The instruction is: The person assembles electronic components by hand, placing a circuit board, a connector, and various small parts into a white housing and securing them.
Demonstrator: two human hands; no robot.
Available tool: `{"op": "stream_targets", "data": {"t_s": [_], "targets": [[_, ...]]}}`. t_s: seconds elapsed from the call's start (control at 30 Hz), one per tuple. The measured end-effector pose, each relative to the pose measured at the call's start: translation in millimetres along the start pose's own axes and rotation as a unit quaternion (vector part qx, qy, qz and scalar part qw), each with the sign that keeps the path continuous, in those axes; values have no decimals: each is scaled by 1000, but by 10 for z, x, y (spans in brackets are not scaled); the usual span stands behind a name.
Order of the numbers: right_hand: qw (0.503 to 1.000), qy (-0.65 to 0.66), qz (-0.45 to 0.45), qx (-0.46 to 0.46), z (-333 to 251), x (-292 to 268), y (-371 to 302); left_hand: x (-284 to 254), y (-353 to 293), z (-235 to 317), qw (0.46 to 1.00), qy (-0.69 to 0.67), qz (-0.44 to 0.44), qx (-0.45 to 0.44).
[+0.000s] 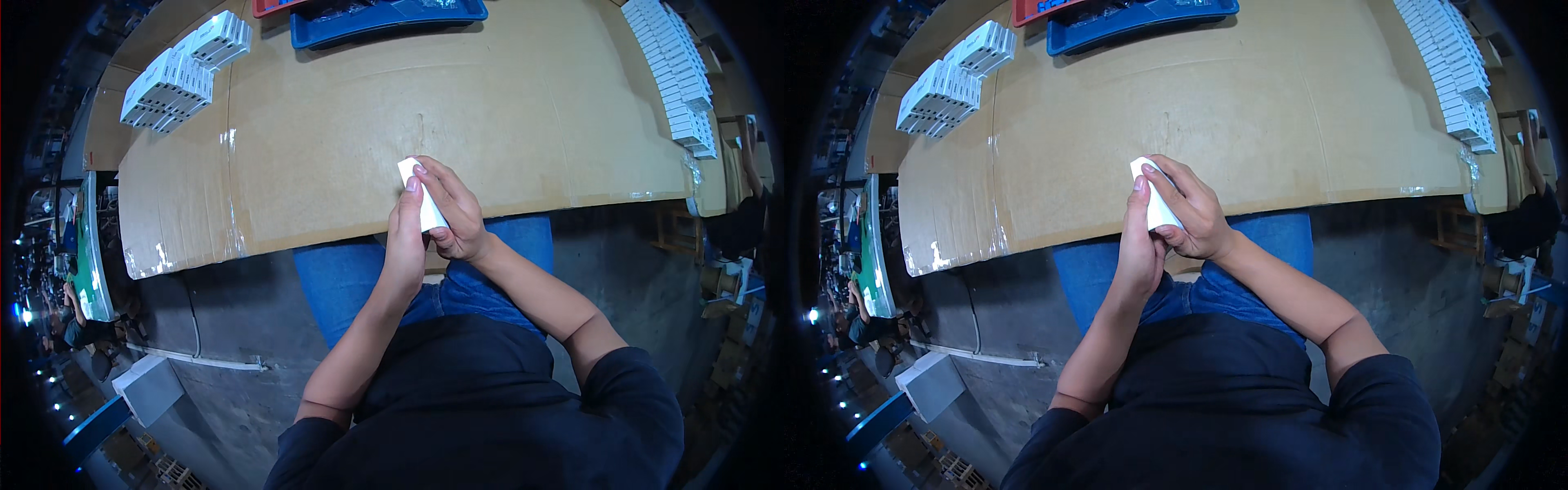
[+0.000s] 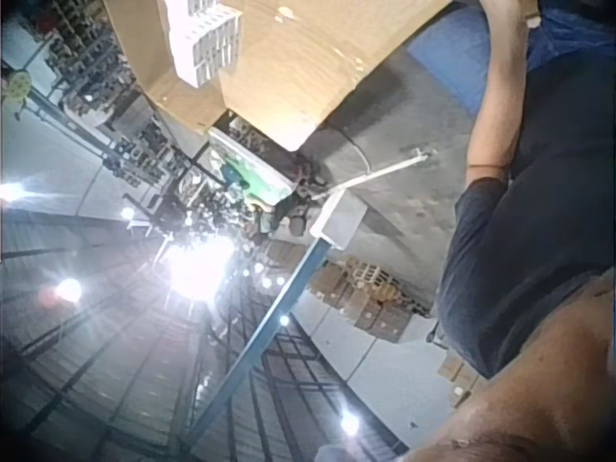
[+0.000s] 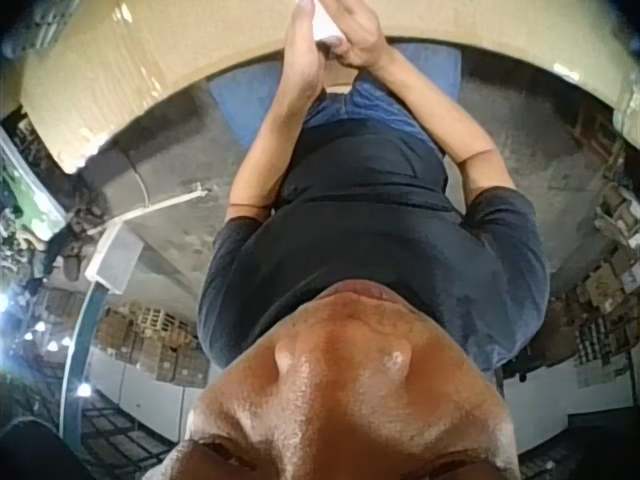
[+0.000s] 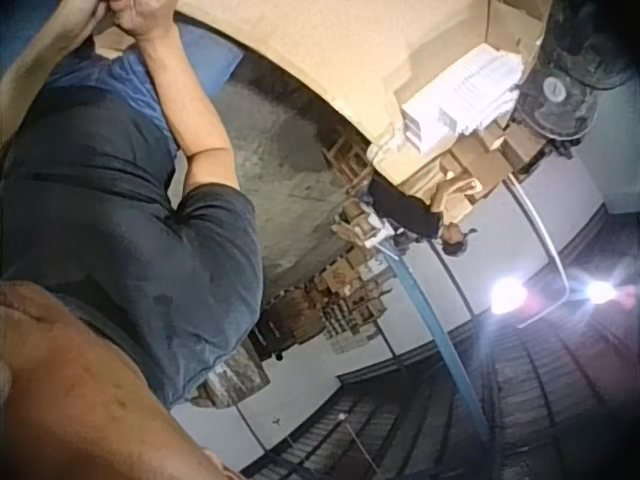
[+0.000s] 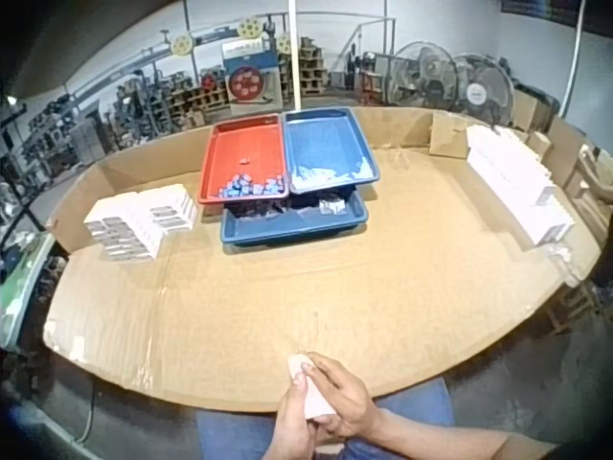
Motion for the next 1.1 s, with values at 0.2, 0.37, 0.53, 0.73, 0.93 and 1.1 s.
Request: {"op": "stream_targets", "data": {"t_s": [0.2, 0.37, 0.53, 0.73, 0.93, 1.1], "targets": [[1000, 2, -4, 9, -14, 14, -23, -4, -14, -9, 1000, -7, 21, 0], [1000, 7, -5, 10, -19, 16, -33, -10, -14, -16, 1000, -2, 25, 1], [1000, 22, -9, 17, -32, 27, -37, -26, -18, -27, 1000, -5, 23, -1], [999, 21, -13, 25, -44, 33, -48, -2, -43, -15, 999, -10, 35, -9], [999, 43, -8, 32, -23, 46, -61, -55, -30, -45, 999, -19, 38, -13], [988, 106, -39, 103, 13, 90, 21, -62, 6, 54, 997, -63, 37, 2]]}}
Point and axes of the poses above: each hand's wrist, its own y-axis towards the middle knuckle, its own x-axis out of the palm, z = x × y, the point moved 5 cm from there along y, towards the middle knuckle, and after that the axes turned 9 degrees about -y, right-handed, at the moved point
